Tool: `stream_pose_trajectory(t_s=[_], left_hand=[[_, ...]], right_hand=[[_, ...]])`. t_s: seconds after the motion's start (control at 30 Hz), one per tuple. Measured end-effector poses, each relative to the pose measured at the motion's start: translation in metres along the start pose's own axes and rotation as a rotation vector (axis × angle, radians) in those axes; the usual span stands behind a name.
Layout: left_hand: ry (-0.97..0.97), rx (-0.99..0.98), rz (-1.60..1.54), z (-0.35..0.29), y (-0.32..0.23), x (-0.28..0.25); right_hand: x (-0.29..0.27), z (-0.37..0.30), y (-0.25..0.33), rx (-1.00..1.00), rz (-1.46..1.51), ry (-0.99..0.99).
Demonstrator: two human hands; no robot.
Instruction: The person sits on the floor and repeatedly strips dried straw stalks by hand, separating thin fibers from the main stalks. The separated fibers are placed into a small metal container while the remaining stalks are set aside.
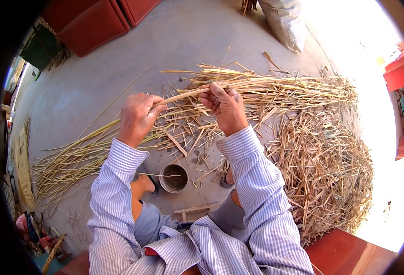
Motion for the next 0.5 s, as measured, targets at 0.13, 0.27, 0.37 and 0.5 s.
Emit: stream_pose_trajectory(t_s=[0.13, 0.27, 0.37, 0.5], left_hand=[[0.007, -0.116, -0.066, -0.004, 0.025, -0.004], [-0.015, -0.071, 0.002, -0.014, 0.031, -0.005], [0.0, -0.117, -0.07, -0.02, 0.04, 0.014], [-0.055, -0.473, -0.595, -0.023, 0.074, 0.022]], right_hand=[[-0.009, 0.003, 0.021, -0.094, -0.019, 0.004], [-0.011, 0.001, 0.024, -0.131, -0.127, -0.034], [-0.003, -0.004, 0.02, -0.157, -0.163, -0.036], [-0.01, -0.006, 0.028, -0.198, -0.241, -0.076]])
Point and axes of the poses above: each hand's wrist, its own z-axis towards the middle knuckle, its own x-axis out of the palm, y = z × x, the point moved 9 cm from there along z, towards the middle knuckle, and after that the axes turned 5 degrees about -x, right-handed, at the moved point
